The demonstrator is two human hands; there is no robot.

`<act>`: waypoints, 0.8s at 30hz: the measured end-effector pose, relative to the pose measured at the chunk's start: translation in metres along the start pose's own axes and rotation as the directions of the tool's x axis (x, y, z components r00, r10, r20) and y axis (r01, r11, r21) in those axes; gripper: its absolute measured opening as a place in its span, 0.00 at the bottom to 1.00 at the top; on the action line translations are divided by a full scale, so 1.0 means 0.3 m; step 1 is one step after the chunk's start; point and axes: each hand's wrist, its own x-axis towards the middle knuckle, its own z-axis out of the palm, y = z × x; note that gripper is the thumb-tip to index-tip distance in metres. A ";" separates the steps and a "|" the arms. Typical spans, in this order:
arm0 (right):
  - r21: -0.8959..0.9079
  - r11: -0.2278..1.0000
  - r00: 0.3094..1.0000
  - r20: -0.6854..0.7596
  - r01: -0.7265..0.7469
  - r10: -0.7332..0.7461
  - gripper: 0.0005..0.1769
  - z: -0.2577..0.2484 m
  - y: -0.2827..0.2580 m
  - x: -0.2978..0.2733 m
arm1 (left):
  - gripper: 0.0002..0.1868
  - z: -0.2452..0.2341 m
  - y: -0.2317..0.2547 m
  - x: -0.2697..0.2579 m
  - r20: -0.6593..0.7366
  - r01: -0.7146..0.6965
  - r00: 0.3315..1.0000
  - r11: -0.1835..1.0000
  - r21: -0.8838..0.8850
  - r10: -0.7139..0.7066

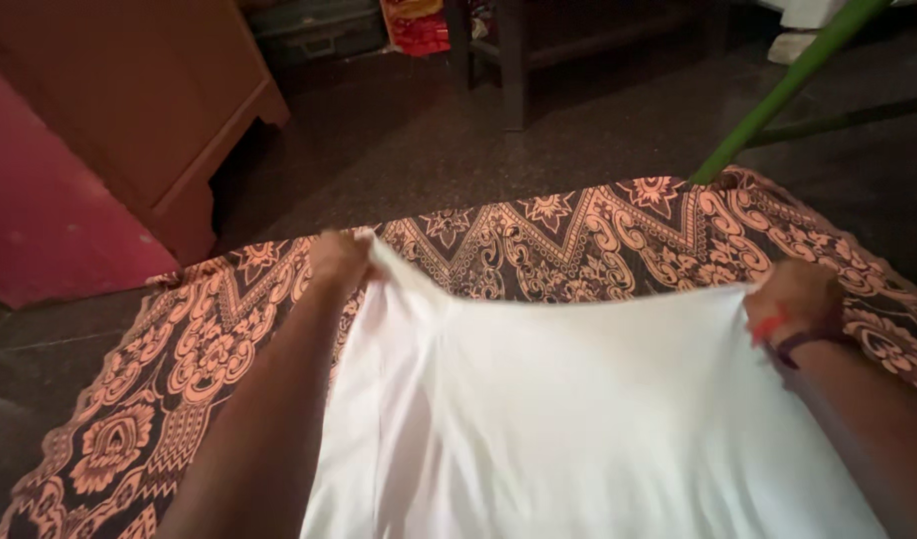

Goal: The person irons a white shirt laid out on a patterned cloth on the floor. They smooth the fabric with their hands, use a handheld iron to press the shirt, and fold the sleeves.

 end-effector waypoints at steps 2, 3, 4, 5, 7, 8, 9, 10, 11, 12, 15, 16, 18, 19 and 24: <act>-0.089 0.992 0.992 -0.078 0.091 -0.098 0.12 0.012 -0.010 0.074 | 0.38 -0.032 0.058 -0.010 -0.117 -0.171 0.978 0.985 0.028 0.174; -0.136 0.982 0.982 -0.117 0.134 -0.150 0.13 0.010 -0.022 0.121 | 0.38 -0.043 0.095 -0.016 -0.130 -0.069 0.991 0.936 -0.344 0.025; -0.184 0.967 0.967 -0.153 0.174 -0.203 0.13 0.006 -0.035 0.159 | 0.38 -0.048 0.123 -0.026 -0.082 0.033 0.990 0.744 -0.668 -0.118; -0.234 0.949 0.949 -0.187 0.210 -0.256 0.13 -0.005 -0.043 0.183 | 0.42 -0.046 0.146 -0.040 -0.103 -0.015 0.993 0.808 -0.588 -0.056; -0.195 0.930 0.895 -0.269 0.312 -0.356 0.21 -0.027 -0.043 0.161 | 0.52 -0.018 0.175 -0.077 -0.110 -0.112 0.991 0.906 -0.408 0.073; -0.108 0.918 0.860 -0.324 0.381 -0.395 0.40 -0.034 -0.049 0.120 | 0.57 0.005 0.171 -0.111 -0.090 -0.167 0.986 0.914 -0.370 0.144; -0.025 0.892 0.820 -0.383 0.451 -0.425 0.61 -0.049 -0.057 0.069 | 0.62 0.032 0.157 -0.158 -0.068 -0.224 0.974 0.915 -0.334 0.214; 0.060 0.925 0.909 -0.216 0.376 -0.356 0.61 -0.069 -0.031 -0.011 | 0.67 0.057 0.139 -0.215 -0.044 -0.283 0.958 0.911 -0.301 0.283; 0.135 0.947 0.956 -0.041 0.292 -0.290 0.63 -0.084 0.003 -0.104 | 0.64 0.076 0.114 -0.281 -0.057 -0.269 0.963 0.921 -0.281 0.263; 0.122 0.880 0.889 -0.086 0.458 -0.451 0.63 -0.113 0.055 -0.191 | 0.62 0.104 0.084 -0.363 -0.071 -0.254 0.967 0.931 -0.261 0.244; 0.034 0.967 0.958 0.129 0.253 -0.255 0.63 -0.161 0.263 -0.462 | 0.59 0.147 -0.085 -0.588 -0.056 -0.167 0.985 0.980 -0.107 0.162; 0.054 0.950 0.946 0.086 0.309 -0.312 0.57 -0.180 0.353 -0.540 | 0.56 0.162 -0.161 -0.647 -0.037 -0.109 0.993 0.994 0.007 0.109; 0.061 0.958 0.950 0.126 0.279 -0.285 0.49 -0.219 0.541 -0.649 | 0.55 0.213 -0.340 -0.767 -0.031 -0.066 0.997 0.998 0.003 0.066; 0.052 0.981 0.959 0.203 0.189 -0.196 0.45 -0.222 0.611 -0.666 | 0.56 0.233 -0.419 -0.794 -0.047 -0.086 0.996 0.990 -0.111 0.081; 0.096 0.980 0.935 0.329 -0.172 0.132 0.37 -0.207 0.732 -0.724 | 0.42 0.325 -0.593 -1.002 0.075 -0.024 0.996 0.951 -0.309 0.049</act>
